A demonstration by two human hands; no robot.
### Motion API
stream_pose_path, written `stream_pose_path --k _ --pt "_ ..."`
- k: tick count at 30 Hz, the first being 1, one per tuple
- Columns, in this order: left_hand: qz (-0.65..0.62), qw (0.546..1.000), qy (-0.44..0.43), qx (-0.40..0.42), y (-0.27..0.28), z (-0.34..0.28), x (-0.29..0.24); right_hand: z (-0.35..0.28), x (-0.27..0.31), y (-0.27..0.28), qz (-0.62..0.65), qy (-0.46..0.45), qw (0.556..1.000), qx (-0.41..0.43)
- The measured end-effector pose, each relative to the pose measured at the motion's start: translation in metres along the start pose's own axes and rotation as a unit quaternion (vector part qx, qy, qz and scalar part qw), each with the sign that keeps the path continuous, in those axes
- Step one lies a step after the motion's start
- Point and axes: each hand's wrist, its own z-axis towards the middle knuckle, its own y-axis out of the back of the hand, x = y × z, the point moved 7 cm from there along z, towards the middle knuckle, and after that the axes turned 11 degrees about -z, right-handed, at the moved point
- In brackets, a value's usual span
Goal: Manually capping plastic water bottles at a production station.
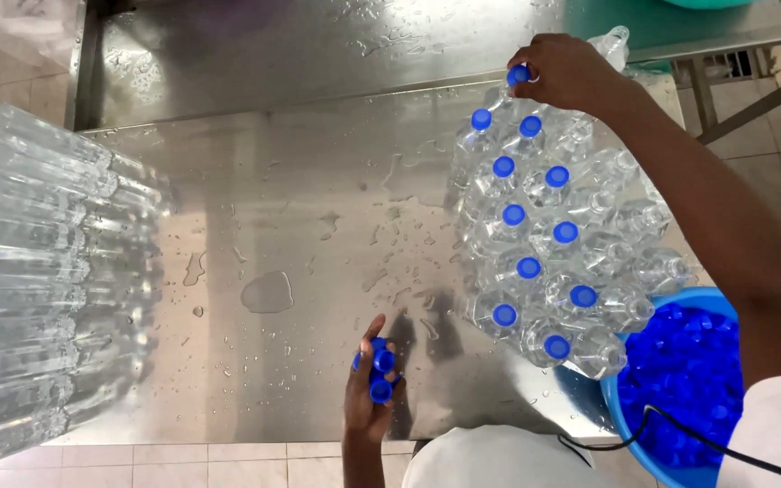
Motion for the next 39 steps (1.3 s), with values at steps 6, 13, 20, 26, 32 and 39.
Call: stream_pose_path --k 6,13,20,26,32,39 --pt "0.017 1.000 -0.004 0.006 -0.017 0.000 -0.006 0.009 0.006 -0.017 0.040 -0.009 0.997 0.062" --pt "0.056 0.998 -0.016 -0.018 -0.013 0.003 -0.015 0.006 0.007 -0.002 0.172 -0.037 0.976 0.130" --pt "0.043 0.999 -0.005 -0.010 -0.021 0.010 -0.006 0.011 -0.007 -0.022 0.308 -0.171 0.919 0.174" --pt "0.019 0.999 0.011 0.026 -0.048 0.023 0.008 0.008 -0.010 -0.021 0.282 -0.158 0.938 0.125" --pt "0.006 0.998 0.018 0.053 -0.095 0.022 0.021 -0.061 0.065 0.022 0.039 -0.003 0.994 -0.102" --pt "-0.040 0.993 0.026 0.111 -0.104 0.040 0.056 -0.205 0.274 0.053 0.183 0.151 0.971 0.010"
